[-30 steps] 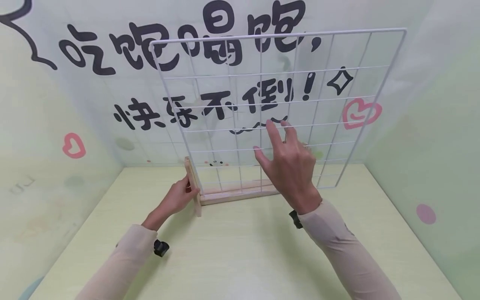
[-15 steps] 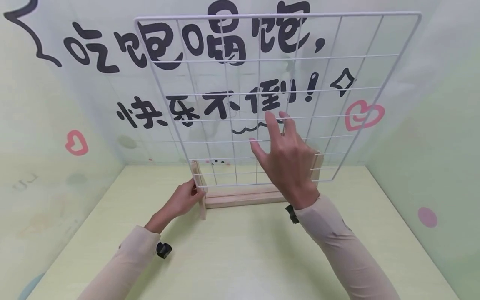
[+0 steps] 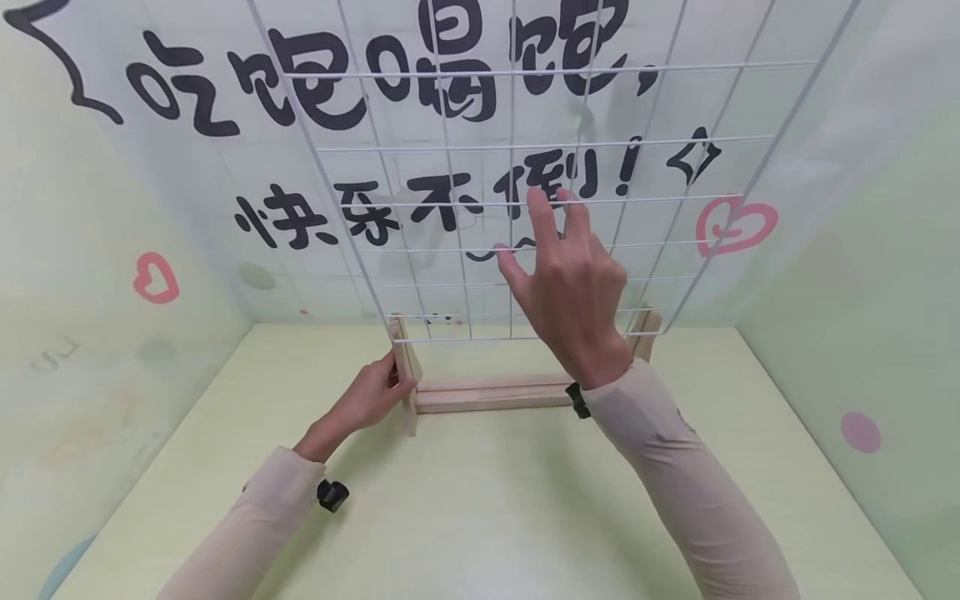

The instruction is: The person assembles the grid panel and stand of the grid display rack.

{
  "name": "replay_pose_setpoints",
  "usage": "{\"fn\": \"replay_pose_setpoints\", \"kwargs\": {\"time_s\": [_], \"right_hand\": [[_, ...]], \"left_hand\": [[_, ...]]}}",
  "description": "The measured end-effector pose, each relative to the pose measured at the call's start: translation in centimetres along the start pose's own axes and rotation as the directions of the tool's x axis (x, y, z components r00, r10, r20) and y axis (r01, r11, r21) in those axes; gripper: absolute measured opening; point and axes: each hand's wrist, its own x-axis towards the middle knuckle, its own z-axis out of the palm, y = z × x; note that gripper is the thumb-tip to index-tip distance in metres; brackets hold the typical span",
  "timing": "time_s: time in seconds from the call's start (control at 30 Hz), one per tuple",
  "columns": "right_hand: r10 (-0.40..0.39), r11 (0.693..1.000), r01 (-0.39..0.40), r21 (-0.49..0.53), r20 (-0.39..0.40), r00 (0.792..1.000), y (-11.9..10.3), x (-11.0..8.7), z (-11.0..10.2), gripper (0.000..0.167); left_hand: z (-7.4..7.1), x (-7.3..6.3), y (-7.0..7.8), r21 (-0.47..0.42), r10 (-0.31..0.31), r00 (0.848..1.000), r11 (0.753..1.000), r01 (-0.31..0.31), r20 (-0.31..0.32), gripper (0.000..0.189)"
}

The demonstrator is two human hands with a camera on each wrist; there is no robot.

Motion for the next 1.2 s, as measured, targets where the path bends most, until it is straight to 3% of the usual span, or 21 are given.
{"fn": "replay_pose_setpoints", "kwargs": {"time_s": [0.53,0.77,1.2], "right_hand": [[0.064,0.997,-0.063,-0.042,0.004,0.998,0.5,1.7,1.3,0.057],[0.023,0.998,-0.022,-0.053,0.014,1.000,0.9,2.0,2.1,0.056],[0.025,0.998,-0.022,-0.066,0.040,0.999,1.0,1.8,3.0,0.058]], "left_hand": [[-0.1,0.4,0.2,-0.008,-0.031,0.999,0.999,0.031,0.019,0.074],[-0.2,0.5,0.1,0.003,-0.029,0.999,1.000,0.029,0.023,0.074],[-0.4,0.9,-0.1,0.032,-0.009,0.999,0.999,0.007,0.039,0.072]]}}
